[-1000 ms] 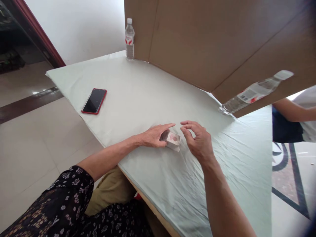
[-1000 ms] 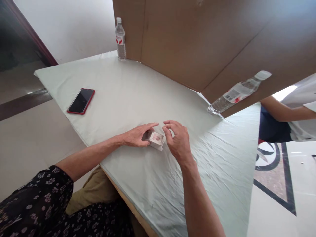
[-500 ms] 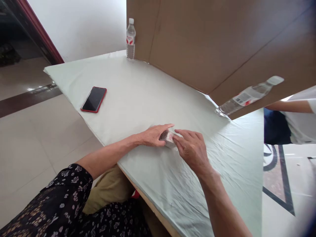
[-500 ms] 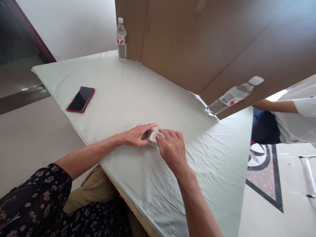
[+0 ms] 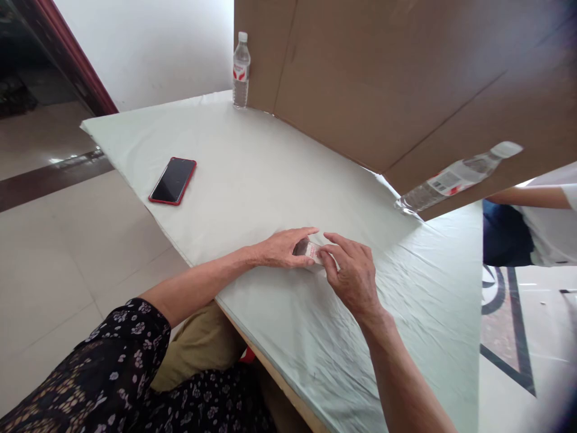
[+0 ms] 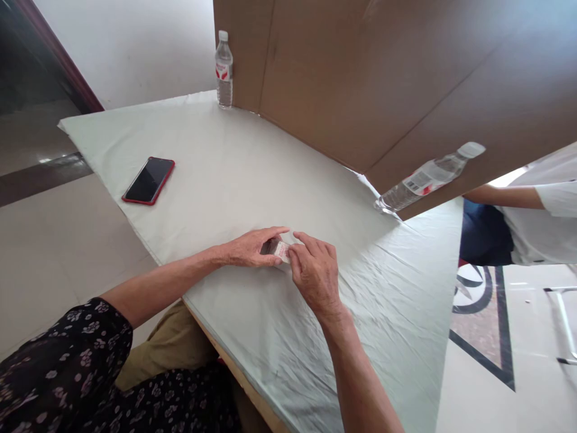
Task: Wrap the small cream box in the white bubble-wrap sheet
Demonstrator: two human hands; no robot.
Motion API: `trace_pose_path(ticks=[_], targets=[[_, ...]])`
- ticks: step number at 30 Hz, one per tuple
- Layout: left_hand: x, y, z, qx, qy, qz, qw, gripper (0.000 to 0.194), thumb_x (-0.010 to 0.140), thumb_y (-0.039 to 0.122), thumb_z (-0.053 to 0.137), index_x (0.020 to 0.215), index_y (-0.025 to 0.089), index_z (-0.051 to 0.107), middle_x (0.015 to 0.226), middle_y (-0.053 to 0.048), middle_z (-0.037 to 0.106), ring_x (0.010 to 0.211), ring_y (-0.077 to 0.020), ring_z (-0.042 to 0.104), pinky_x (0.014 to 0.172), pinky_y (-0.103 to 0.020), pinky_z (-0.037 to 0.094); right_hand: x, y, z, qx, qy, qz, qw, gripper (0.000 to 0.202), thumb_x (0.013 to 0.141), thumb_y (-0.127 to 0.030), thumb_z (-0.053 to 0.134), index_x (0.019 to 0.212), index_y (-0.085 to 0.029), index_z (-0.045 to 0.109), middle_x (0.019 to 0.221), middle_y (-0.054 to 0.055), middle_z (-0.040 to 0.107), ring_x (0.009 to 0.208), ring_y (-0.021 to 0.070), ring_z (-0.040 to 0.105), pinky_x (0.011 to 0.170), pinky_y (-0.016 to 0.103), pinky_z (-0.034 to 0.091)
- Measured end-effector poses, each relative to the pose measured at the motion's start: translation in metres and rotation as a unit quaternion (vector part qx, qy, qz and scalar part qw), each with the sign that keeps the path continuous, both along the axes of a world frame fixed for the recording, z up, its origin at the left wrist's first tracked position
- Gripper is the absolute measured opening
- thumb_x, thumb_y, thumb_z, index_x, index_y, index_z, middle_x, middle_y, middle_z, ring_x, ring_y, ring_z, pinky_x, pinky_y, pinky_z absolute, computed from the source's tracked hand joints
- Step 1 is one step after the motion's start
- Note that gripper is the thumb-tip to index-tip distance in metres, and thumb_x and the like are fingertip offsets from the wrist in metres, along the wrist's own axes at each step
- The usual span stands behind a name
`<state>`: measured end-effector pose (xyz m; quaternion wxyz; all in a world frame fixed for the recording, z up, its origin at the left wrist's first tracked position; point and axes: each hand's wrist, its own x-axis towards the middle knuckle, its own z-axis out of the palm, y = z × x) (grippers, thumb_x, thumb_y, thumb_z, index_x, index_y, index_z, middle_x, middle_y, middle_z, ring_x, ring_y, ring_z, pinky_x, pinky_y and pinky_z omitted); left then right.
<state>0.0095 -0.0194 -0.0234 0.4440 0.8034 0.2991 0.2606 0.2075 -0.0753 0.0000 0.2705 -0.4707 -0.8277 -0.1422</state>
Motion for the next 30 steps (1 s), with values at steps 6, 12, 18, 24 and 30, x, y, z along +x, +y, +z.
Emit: trace_pose_path(ticks=[6,12,18,24,30], targets=[[0.0,0.0,-0.004,-0.004,-0.016,-0.007,1.0,0.082,0.078,0.04,0.069,0.15,0.016,0.039,0.122,-0.01,0.063,0.103,-0.0206,0.059,0.094,-0.036,0.048,0.0,0.006,0.005,-0.035,0.056,-0.027,0.997,0.013,0.093,-0.02,0.052,0.09,-0.023,0.064,0.121,0.01,0.072,0.11,0.0241,0.068,0.092,0.041,0.045],[0.0,-0.003,-0.001,0.002,-0.02,-0.016,1.0,0.089,0.076,0.039,0.073,0.153,0.018,0.033,0.151,-0.016,0.046,0.131,-0.0286,0.049,0.107,-0.043,0.043,0.003,0.019,0.011,-0.044,0.08,-0.037,0.995,0.011,0.093,-0.021,0.051,0.089,-0.023,0.062,0.122,0.012,0.071,0.113,0.0255,0.067,0.091,0.042,0.046],[0.002,-0.003,-0.001,-0.007,-0.034,-0.015,0.999,0.096,0.076,0.036,0.074,0.156,0.022,0.025,0.155,-0.017,0.038,0.126,-0.0298,0.051,0.102,-0.045,0.046,0.011,0.04,0.015,-0.047,0.116,-0.061,0.99,0.012,0.091,-0.024,0.051,0.087,-0.022,0.062,0.121,0.013,0.071,0.114,0.0275,0.066,0.089,0.045,0.048],[0.004,-0.001,-0.008,0.002,-0.046,-0.018,0.999,0.101,0.073,0.03,0.076,0.158,0.024,0.021,0.142,-0.015,0.047,0.107,-0.022,0.055,0.095,-0.041,0.049,0.026,0.076,0.014,-0.07,0.186,-0.073,0.977,0.013,0.087,-0.029,0.053,0.081,-0.023,0.063,0.116,0.013,0.072,0.107,0.0267,0.066,0.086,0.044,0.051],[0.003,-0.001,-0.005,-0.033,-0.055,-0.005,0.998,0.088,0.07,0.041,0.082,0.147,0.022,0.042,0.139,-0.015,0.051,0.113,-0.0245,0.055,0.1,-0.042,0.046,0.033,0.114,0.012,-0.122,0.246,-0.074,0.959,0.014,0.082,-0.029,0.053,0.072,-0.023,0.063,0.107,0.012,0.073,0.099,0.025,0.067,0.08,0.041,0.053]])
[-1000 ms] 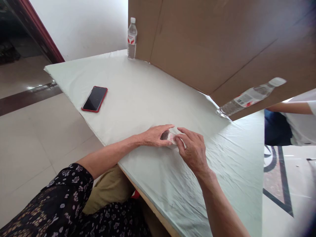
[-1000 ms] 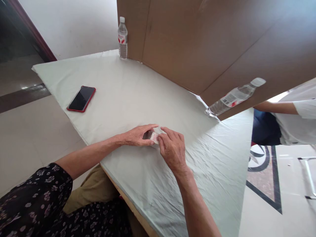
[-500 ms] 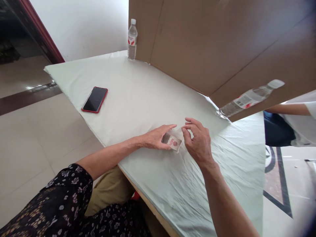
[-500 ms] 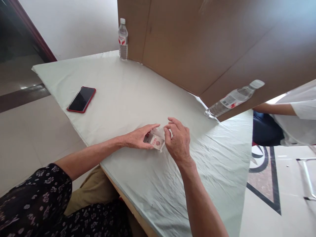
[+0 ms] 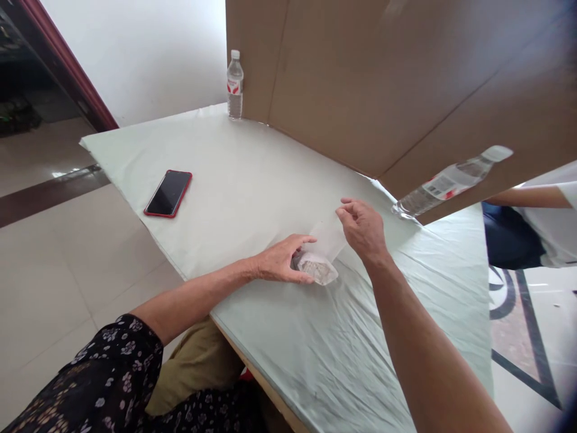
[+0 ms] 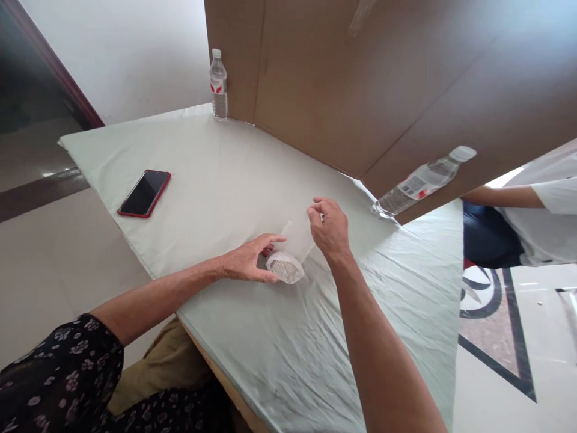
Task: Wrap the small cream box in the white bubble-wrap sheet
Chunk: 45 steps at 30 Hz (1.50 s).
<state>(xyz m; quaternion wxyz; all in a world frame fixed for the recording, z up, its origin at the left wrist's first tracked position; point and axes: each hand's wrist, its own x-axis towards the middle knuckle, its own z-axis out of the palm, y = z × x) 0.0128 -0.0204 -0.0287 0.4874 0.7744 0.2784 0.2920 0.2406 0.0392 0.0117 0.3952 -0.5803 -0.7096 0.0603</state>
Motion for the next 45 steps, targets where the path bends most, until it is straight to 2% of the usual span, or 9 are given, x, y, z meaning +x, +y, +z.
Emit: trace_pose_path(ticks=[6,11,15,18,26,33,39,42,45], targets=[[-0.001,0.003,0.005,-0.053,0.022,0.003,0.998,0.061,0.076,0.045,0.075,0.129,0.019,0.059,0.123,-0.011,0.061,0.106,-0.023,0.059,0.095,-0.039,0.048,0.005,0.005,-0.002,-0.03,0.069,-0.018,0.997,0.017,0.081,-0.033,0.055,0.075,-0.022,0.067,0.1,0.01,0.074,0.088,0.0225,0.066,0.078,0.039,0.052],[0.001,0.004,0.002,-0.112,0.005,0.018,0.994,0.065,0.076,0.045,0.075,0.131,0.015,0.059,0.127,-0.013,0.062,0.109,-0.0245,0.06,0.097,-0.04,0.048,0.001,-0.039,0.008,-0.017,0.155,-0.096,0.983,0.02,0.083,-0.037,0.059,0.091,-0.021,0.069,0.079,0.004,0.07,0.068,0.0179,0.061,0.069,0.035,0.05],[0.002,0.003,0.0,-0.198,-0.067,0.024,0.978,0.079,0.074,0.044,0.078,0.14,0.011,0.052,0.133,-0.017,0.061,0.12,-0.0289,0.06,0.102,-0.042,0.047,-0.01,-0.081,0.011,-0.085,0.174,-0.039,0.98,0.015,0.081,-0.037,0.063,0.081,-0.021,0.065,0.065,-0.001,0.063,0.058,0.0149,0.057,0.059,0.031,0.048],[0.002,0.002,0.001,-0.251,-0.121,0.019,0.96,0.084,0.072,0.044,0.079,0.142,0.008,0.05,0.132,-0.02,0.062,0.124,-0.0306,0.059,0.104,-0.043,0.046,-0.016,-0.096,0.006,-0.146,0.153,-0.001,0.978,0.021,0.081,-0.041,0.062,0.075,-0.021,0.064,0.063,0.0,0.062,0.055,0.014,0.054,0.056,0.03,0.045],[0.0,0.003,0.004,-0.298,-0.137,0.041,0.944,0.072,0.073,0.032,0.077,0.138,0.008,0.053,0.127,-0.019,0.065,0.121,-0.0305,0.06,0.101,-0.046,0.047,-0.028,-0.101,0.01,-0.192,-0.041,-0.04,0.98,0.047,0.081,-0.065,0.059,0.062,-0.023,0.054,0.055,-0.001,0.058,0.05,0.0144,0.05,0.051,0.029,0.034],[0.002,0.004,0.001,-0.222,-0.089,0.067,0.969,0.065,0.077,0.034,0.074,0.134,0.01,0.056,0.122,-0.017,0.064,0.114,-0.0264,0.061,0.099,-0.043,0.049,-0.027,-0.102,0.008,-0.204,-0.117,-0.08,0.969,0.027,0.082,-0.04,0.053,0.061,-0.024,0.055,0.057,0.001,0.062,0.052,0.0161,0.05,0.054,0.029,0.031],[0.002,-0.006,0.005,0.041,-0.022,0.149,0.988,0.041,0.069,0.045,0.083,0.095,0.017,0.067,0.135,-0.017,0.052,0.131,-0.0306,0.05,0.111,-0.046,0.041,-0.016,-0.11,0.001,-0.188,-0.041,-0.076,0.978,0.029,0.083,-0.044,0.051,0.065,-0.022,0.059,0.054,0.0,0.059,0.051,0.0152,0.05,0.055,0.029,0.035],[0.005,-0.01,0.005,0.083,-0.017,0.154,0.984,0.034,0.064,0.036,0.085,0.084,0.017,0.065,0.129,-0.016,0.056,0.128,-0.0304,0.053,0.107,-0.044,0.044,-0.014,-0.116,-0.001,-0.179,-0.009,-0.08,0.981,0.031,0.083,-0.046,0.05,0.067,-0.021,0.061,0.056,0.0,0.059,0.052,0.0144,0.049,0.056,0.028,0.037],[0.005,-0.009,0.005,0.069,-0.02,0.178,0.981,0.011,0.072,0.02,0.071,0.073,0.018,0.06,0.12,-0.013,0.062,0.119,-0.025,0.06,0.101,-0.038,0.049,-0.014,-0.121,-0.002,-0.158,0.032,-0.099,0.982,0.032,0.083,-0.048,0.051,0.069,-0.02,0.061,0.056,-0.001,0.057,0.054,0.0138,0.049,0.058,0.028,0.038]])
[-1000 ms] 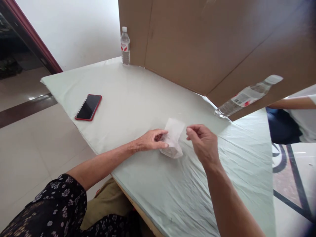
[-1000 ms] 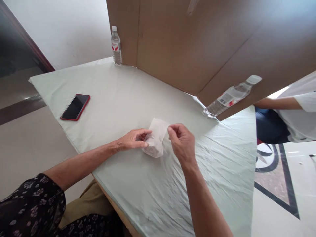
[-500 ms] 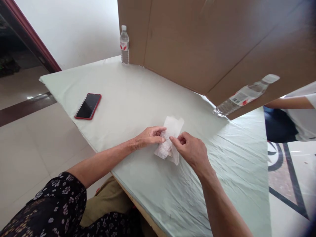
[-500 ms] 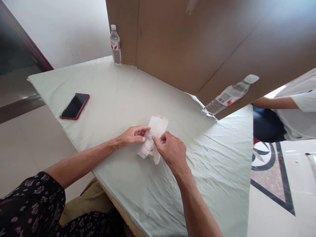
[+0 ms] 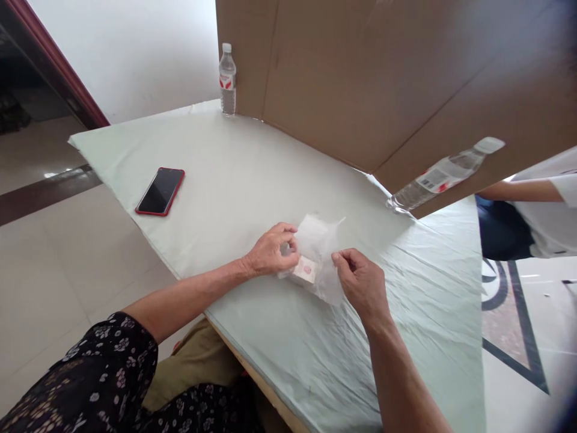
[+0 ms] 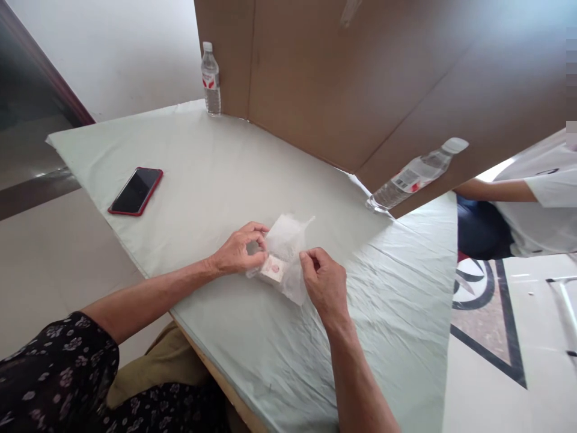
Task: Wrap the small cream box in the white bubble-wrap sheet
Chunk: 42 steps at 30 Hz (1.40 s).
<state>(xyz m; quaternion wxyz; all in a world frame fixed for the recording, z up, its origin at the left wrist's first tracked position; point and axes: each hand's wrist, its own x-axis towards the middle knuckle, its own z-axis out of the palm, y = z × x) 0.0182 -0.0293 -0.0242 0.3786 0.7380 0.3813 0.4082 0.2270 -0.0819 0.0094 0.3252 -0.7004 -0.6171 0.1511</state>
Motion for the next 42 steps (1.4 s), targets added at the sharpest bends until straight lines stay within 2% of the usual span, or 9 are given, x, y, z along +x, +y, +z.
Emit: trace_pose_path(ticks=[10,13,18,23,26,30,33,37,42], targets=[[-0.024,0.029,-0.003,0.0,0.209,0.189,0.959,0.01,0.066,0.01,0.06,0.07,0.019,0.056,0.096,-0.01,0.067,0.099,-0.0271,0.061,0.094,-0.046,0.05,0.033,0.009,-0.028,-0.049,-0.02,-0.089,0.995,0.027,0.075,-0.044,0.055,0.081,-0.02,0.066,0.071,0.005,0.068,0.066,0.0202,0.059,0.067,0.035,0.043],[-0.028,0.028,0.001,0.08,0.16,0.205,0.962,0.021,0.068,0.009,0.055,0.086,0.018,0.06,0.101,-0.011,0.067,0.099,-0.0251,0.061,0.092,-0.043,0.051,0.036,0.002,-0.019,0.002,-0.013,-0.093,0.996,0.033,0.075,-0.045,0.058,0.095,-0.019,0.068,0.085,0.007,0.072,0.069,0.0197,0.061,0.069,0.036,0.047],[-0.027,0.016,0.013,0.233,0.082,0.06,0.967,0.022,0.087,0.023,0.052,0.106,0.02,0.062,0.116,-0.01,0.069,0.12,-0.0244,0.059,0.106,-0.043,0.045,0.016,-0.008,0.006,0.0,0.076,-0.003,0.997,0.048,0.085,-0.057,0.056,0.113,-0.019,0.066,0.107,0.012,0.074,0.09,0.0232,0.067,0.08,0.039,0.052],[-0.029,0.007,0.019,0.179,0.216,-0.065,0.958,0.055,0.099,0.044,0.043,0.144,0.012,0.043,0.122,-0.015,0.069,0.125,-0.0269,0.056,0.116,-0.05,0.034,0.007,-0.017,0.006,-0.052,0.159,0.08,0.983,0.05,0.093,-0.059,0.05,0.122,-0.021,0.063,0.107,0.009,0.076,0.103,0.0244,0.067,0.097,0.043,0.049],[-0.039,-0.004,0.031,0.169,0.247,-0.092,0.95,0.05,0.103,0.042,0.032,0.138,0.012,0.051,0.119,-0.012,0.071,0.119,-0.0222,0.06,0.123,-0.048,0.021,0.007,-0.038,0.004,-0.051,0.174,0.176,0.968,0.045,0.097,-0.055,0.045,0.123,-0.024,0.063,0.095,0.004,0.077,0.096,0.0213,0.069,0.095,0.039,0.05],[-0.057,-0.02,0.043,0.112,0.346,-0.086,0.927,0.05,0.105,0.04,0.027,0.093,0.02,0.071,0.098,-0.006,0.075,0.107,-0.0229,0.063,0.119,-0.056,0.022,0.004,-0.069,0.005,-0.163,0.083,0.314,0.932,0.033,0.096,-0.047,0.051,0.107,-0.026,0.073,0.098,0.004,0.078,0.091,0.0205,0.072,0.082,0.034,0.055],[-0.063,-0.026,0.041,0.087,0.442,-0.057,0.891,0.038,0.097,0.038,0.048,0.077,0.018,0.072,0.077,-0.007,0.072,0.094,-0.0252,0.063,0.11,-0.056,0.032,0.002,-0.076,0.003,-0.136,0.046,0.258,0.956,0.027,0.095,-0.043,0.054,0.099,-0.025,0.074,0.094,0.003,0.078,0.086,0.02,0.072,0.078,0.033,0.056],[-0.054,-0.031,0.038,0.174,0.418,-0.021,0.892,0.027,0.087,0.037,0.065,0.102,0.016,0.073,0.101,-0.011,0.069,0.104,-0.0277,0.06,0.102,-0.047,0.04,-0.004,-0.054,-0.005,0.022,0.002,0.133,0.991,0.032,0.09,-0.042,0.06,0.113,-0.022,0.068,0.112,0.009,0.074,0.1,0.0254,0.069,0.086,0.042,0.056],[-0.037,-0.035,0.035,0.215,0.403,-0.109,0.883,0.042,0.083,0.044,0.07,0.115,0.016,0.066,0.124,-0.015,0.062,0.12,-0.0306,0.055,0.103,-0.044,0.041,-0.017,-0.017,-0.026,0.057,-0.083,0.173,0.98,0.052,0.084,-0.041,0.064,0.131,-0.019,0.059,0.13,0.016,0.067,0.12,0.0333,0.061,0.099,0.053,0.049]])
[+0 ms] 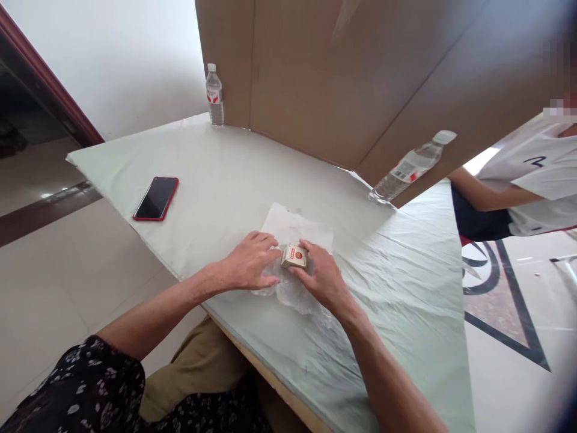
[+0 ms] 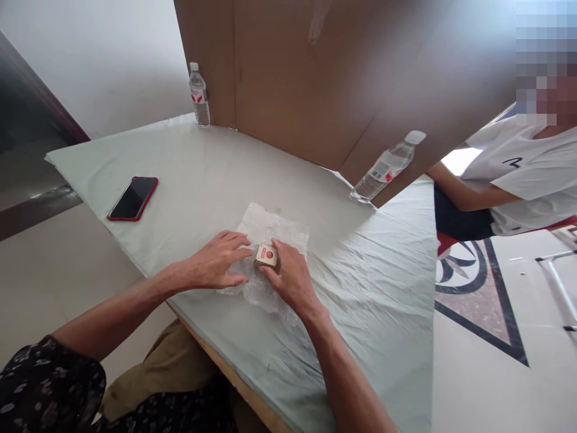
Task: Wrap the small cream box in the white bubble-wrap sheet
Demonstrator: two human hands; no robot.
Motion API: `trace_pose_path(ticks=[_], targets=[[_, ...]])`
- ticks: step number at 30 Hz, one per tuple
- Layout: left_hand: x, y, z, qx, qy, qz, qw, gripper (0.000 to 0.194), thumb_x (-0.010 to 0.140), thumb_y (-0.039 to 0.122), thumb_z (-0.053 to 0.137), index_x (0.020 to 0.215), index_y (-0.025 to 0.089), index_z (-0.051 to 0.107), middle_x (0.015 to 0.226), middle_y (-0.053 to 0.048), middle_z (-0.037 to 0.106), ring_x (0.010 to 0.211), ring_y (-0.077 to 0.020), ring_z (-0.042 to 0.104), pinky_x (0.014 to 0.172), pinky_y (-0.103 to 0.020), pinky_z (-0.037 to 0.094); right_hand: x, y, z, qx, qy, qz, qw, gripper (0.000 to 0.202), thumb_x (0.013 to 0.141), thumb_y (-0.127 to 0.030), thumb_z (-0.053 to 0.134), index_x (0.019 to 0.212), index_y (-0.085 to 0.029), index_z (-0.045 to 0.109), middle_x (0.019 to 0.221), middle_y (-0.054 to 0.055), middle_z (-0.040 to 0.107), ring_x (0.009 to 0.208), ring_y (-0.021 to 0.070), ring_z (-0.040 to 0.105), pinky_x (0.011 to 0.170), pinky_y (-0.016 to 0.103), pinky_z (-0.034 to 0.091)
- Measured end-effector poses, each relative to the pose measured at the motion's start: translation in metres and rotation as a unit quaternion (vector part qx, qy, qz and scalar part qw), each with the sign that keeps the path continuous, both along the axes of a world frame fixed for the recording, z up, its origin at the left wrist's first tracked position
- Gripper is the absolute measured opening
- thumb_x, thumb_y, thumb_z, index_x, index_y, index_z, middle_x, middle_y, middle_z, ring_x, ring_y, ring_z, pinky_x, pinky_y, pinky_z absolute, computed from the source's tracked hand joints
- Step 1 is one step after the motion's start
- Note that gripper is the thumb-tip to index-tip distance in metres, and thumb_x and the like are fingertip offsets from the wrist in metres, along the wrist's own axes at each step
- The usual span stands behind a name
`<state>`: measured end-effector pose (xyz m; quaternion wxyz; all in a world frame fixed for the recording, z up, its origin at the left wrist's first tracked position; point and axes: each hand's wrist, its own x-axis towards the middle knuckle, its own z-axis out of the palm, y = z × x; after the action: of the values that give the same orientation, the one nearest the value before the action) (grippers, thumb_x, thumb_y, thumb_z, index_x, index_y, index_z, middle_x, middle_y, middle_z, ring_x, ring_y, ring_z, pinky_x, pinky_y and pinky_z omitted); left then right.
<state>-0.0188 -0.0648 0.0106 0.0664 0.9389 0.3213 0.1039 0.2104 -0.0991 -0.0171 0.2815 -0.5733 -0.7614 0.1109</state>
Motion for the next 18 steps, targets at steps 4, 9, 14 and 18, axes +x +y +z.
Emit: trace_pose_path(ticks=[4,9,14,18], targets=[[0.0,0.002,-0.01,-0.045,0.065,0.002,0.997,0.051,0.078,0.048,0.072,0.116,0.015,0.063,0.132,-0.018,0.057,0.122,-0.0348,0.054,0.103,-0.046,0.041,0.027,-0.007,-0.006,0.03,0.016,-0.076,0.997,0.047,0.085,-0.048,0.063,0.123,-0.019,0.063,0.12,0.014,0.07,0.11,0.031,0.065,0.096,0.049,0.049],[-0.001,0.006,-0.017,-0.053,0.042,0.013,0.998,0.052,0.076,0.049,0.07,0.117,0.019,0.059,0.136,-0.017,0.054,0.126,-0.0354,0.051,0.105,-0.047,0.039,0.097,-0.036,-0.011,0.008,0.015,-0.225,0.974,0.057,0.082,-0.057,0.06,0.124,-0.018,0.061,0.118,0.016,0.069,0.105,0.0324,0.065,0.09,0.05,0.05],[0.003,0.008,-0.013,-0.051,0.058,0.017,0.997,0.058,0.078,0.051,0.067,0.125,0.02,0.055,0.136,-0.017,0.054,0.128,-0.0352,0.049,0.106,-0.047,0.037,0.096,-0.052,0.004,0.088,-0.057,-0.253,0.962,0.063,0.084,-0.058,0.058,0.132,-0.016,0.058,0.14,0.021,0.057,0.128,0.0405,0.053,0.102,0.061,0.041],[0.003,0.008,-0.012,-0.055,0.071,0.015,0.996,0.067,0.08,0.054,0.066,0.134,0.019,0.05,0.143,-0.018,0.049,0.133,-0.0363,0.046,0.108,-0.05,0.036,0.046,-0.043,0.016,0.109,-0.049,-0.102,0.988,0.053,0.09,-0.051,0.057,0.133,-0.021,0.057,0.139,0.016,0.059,0.13,0.032,0.054,0.107,0.052,0.041]])
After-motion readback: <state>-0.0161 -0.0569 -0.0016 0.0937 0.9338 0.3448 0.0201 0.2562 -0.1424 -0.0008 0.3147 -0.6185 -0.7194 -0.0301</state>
